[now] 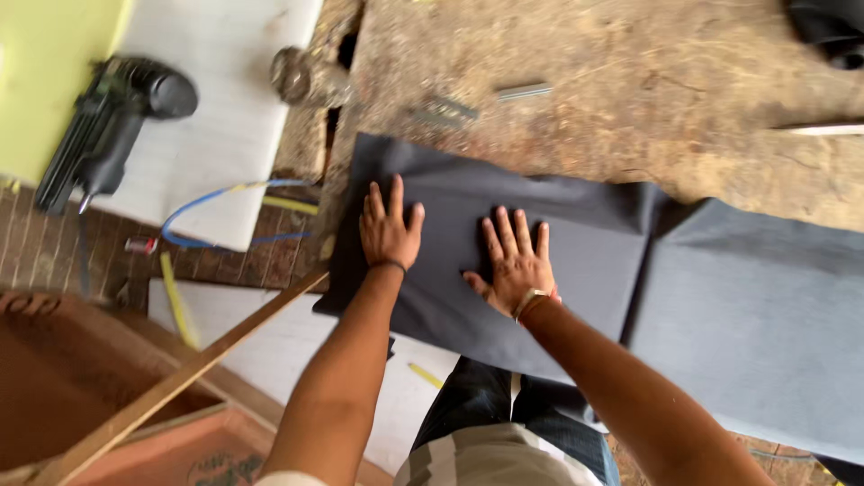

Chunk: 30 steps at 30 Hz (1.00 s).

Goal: The person lays a long gray fabric panel over a yellow foam strip on the workbench, folds the fabric over the foam edges, and smooths it flat with both hands. They then pick up a thread, pull it taut, and use scissors to cut a length of thread.

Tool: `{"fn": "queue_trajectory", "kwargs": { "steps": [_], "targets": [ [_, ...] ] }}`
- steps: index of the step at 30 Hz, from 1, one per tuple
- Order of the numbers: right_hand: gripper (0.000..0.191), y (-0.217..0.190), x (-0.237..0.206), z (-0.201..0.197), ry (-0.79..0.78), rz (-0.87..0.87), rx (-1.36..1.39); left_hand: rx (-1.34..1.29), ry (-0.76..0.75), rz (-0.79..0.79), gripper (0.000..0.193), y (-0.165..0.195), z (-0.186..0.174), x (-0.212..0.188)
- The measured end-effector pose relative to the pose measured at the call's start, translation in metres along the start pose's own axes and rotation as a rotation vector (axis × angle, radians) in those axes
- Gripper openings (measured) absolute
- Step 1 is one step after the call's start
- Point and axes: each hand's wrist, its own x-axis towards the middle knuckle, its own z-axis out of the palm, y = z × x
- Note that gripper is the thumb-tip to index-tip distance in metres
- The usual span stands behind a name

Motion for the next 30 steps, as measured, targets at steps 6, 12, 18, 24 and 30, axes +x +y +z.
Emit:
{"fn": "queue_trajectory", "kwargs": {
  "steps": [6,12,18,24,30],
  "targets": [
    [0.082,-0.025,0.05,0.012,0.23,-0.08,0.018,-0.096,0.075,0.253,0.076,0.027,0.009,-0.083],
    [0.082,-0.025,0.065,0.034,0.293,-0.106,0.062,-0.017,-0.039,0.206,0.075,-0.027,0.011,-0.123],
    [0.087,0.028,0.017,0.045,0.381,0.044,0.235,0.094,0.066,0.006,0.066,-0.126,-0.011,-0.085],
    [0.085,0.17,-0.159,0.078,0.364,0.504,0.089,-0.052,0.21,-0.021,0.062,-0.084,-0.013,-0.125],
    [0.08,0.197,-0.269,0.11,0.394,0.769,0.282,-0.211,0.043,0.496,0.065,0.091,0.03,-0.148]
  ]
}}
